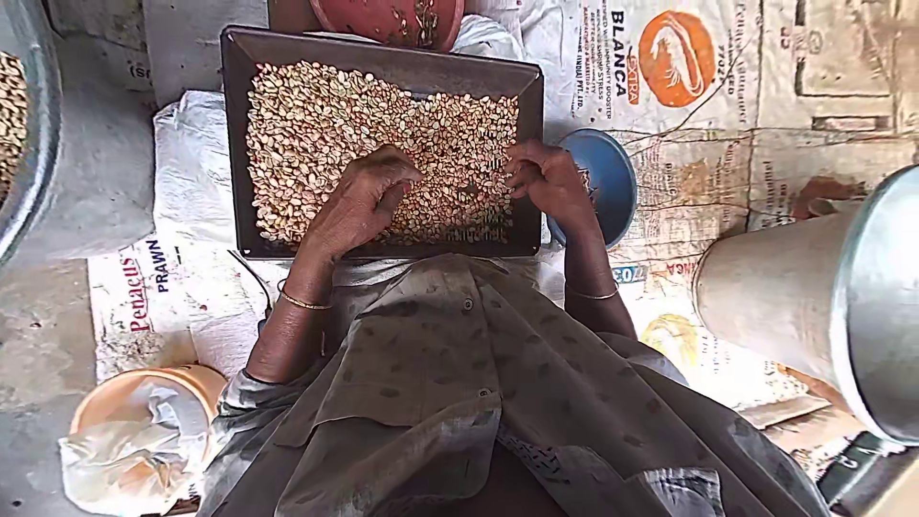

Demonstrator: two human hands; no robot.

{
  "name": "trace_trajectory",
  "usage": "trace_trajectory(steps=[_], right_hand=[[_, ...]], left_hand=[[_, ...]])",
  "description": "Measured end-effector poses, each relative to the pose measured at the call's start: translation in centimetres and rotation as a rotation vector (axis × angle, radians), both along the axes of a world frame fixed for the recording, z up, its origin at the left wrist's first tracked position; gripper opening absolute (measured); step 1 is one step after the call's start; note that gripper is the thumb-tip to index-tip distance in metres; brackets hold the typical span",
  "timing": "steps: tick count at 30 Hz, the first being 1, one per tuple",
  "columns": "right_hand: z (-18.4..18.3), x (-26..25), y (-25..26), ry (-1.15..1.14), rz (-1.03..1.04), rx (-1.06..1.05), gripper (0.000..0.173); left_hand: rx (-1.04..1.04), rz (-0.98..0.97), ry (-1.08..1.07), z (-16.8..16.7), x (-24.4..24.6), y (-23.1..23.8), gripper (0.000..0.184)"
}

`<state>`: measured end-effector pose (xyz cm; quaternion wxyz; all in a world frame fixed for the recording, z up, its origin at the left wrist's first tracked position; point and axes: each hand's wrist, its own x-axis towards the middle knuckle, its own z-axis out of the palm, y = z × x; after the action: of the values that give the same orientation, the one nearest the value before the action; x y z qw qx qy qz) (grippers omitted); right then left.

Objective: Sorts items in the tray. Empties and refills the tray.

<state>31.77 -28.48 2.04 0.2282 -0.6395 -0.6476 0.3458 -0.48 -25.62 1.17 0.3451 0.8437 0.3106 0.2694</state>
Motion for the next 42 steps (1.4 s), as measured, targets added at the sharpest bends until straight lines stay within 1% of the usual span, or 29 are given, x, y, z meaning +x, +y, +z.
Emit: trace_trajectory(steps=[2, 3, 4, 6, 8, 10, 13, 17, 20, 22, 23, 25, 27, 28, 30, 33, 35, 37, 39, 40, 42], right_hand=[[-1.4, -1.0, -0.3, -0.100, 0.111, 0.005, 0.022], [-2.2, -1.6, -0.3, -0.167, 0.143, 0.049, 0.019], [-2.9, -2.1, -0.2, -0.245, 0.167, 0.082, 0.018], [-3.9, -2.9, 0.0, -0.381, 0.189, 0.043, 0.019], [-4.2, -3.3, 0.0, -0.450, 0.191, 0.004, 0.022], [-4.1, -3.5, -0.1, -0.483, 0.189, -0.006, 0.020], [-4.1, -3.9, -0.5, -0.524, 0.159, -0.008, 0.020], [-4.4, -4.5, -1.3, -0.525, 0.091, 0.004, 0.024], [-4.3, -4.7, -1.3, -0.553, 0.047, 0.003, 0.021], [-4.2, -4.3, -1.4, -0.464, -0.003, 0.048, 0.020], [-4.3, -3.9, -1.4, -0.364, -0.046, 0.109, 0.019], [-4.1, -3.2, -1.4, -0.054, -0.153, 0.172, 0.016], [-3.5, -2.6, -1.5, 0.353, -0.270, 0.134, 0.012], [-3.2, -2.4, -1.5, 0.510, -0.319, 0.113, 0.013], [-2.6, -2.2, -1.5, 0.690, -0.378, 0.076, 0.017], [-2.5, -2.6, -1.5, 0.798, -0.374, -0.030, 0.023], [-3.2, -3.3, -1.6, 0.850, -0.329, -0.136, 0.022], [-3.7, -4.4, -1.6, 0.937, -0.254, -0.245, 0.022], [-3.8, -5.4, -1.6, 0.996, -0.177, -0.345, 0.018], [-3.8, -5.7, -1.5, 0.963, -0.129, -0.370, 0.015], [-3.5, -5.9, -1.0, 0.765, 0.020, -0.405, 0.011]], left_hand=[[-0.027, -0.177, 0.045, -0.3, 2.3, 1.0, 0.029], [-0.035, -0.254, 0.085, -0.6, 3.6, 1.5, 0.030], [-0.048, -0.319, 0.137, -0.9, 4.8, 2.1, 0.030], [-0.072, -0.390, 0.235, -1.9, 7.1, 3.0, 0.028], [-0.087, -0.382, 0.336, -2.9, 8.9, 3.6, 0.025], [-0.049, -0.303, 0.411, -3.6, 10.4, 3.5, 0.023], [-0.008, -0.207, 0.403, -4.6, 11.7, 3.2, 0.024], [0.039, -0.221, 0.373, -6.2, 12.1, 3.2, 0.023], [0.079, -0.244, 0.327, -6.9, 12.2, 3.2, 0.019], [0.081, -0.256, 0.305, -6.9, 11.9, 3.1, 0.018], [0.099, -0.268, 0.281, -6.9, 11.8, 3.1, 0.018], [0.143, -0.300, 0.237, -7.2, 11.6, 3.3, 0.018], [0.143, -0.319, 0.222, -7.5, 11.5, 3.5, 0.018], [0.097, -0.314, 0.203, -7.5, 11.5, 3.6, 0.018], [-0.049, -0.262, 0.084, -7.0, 11.3, 3.9, 0.015], [-0.200, -0.168, -0.135, -6.0, 10.5, 4.5, 0.012], [-0.261, -0.172, -0.239, -5.4, 10.0, 4.8, 0.011], [-0.314, -0.222, -0.278, -4.9, 9.4, 5.0, 0.010], [-0.339, -0.260, -0.264, -4.6, 8.7, 5.2, 0.011], [-0.320, -0.248, -0.262, -4.5, 8.2, 5.5, 0.014], [-0.208, -0.141, -0.240, -4.4, 7.1, 6.2, 0.020]])
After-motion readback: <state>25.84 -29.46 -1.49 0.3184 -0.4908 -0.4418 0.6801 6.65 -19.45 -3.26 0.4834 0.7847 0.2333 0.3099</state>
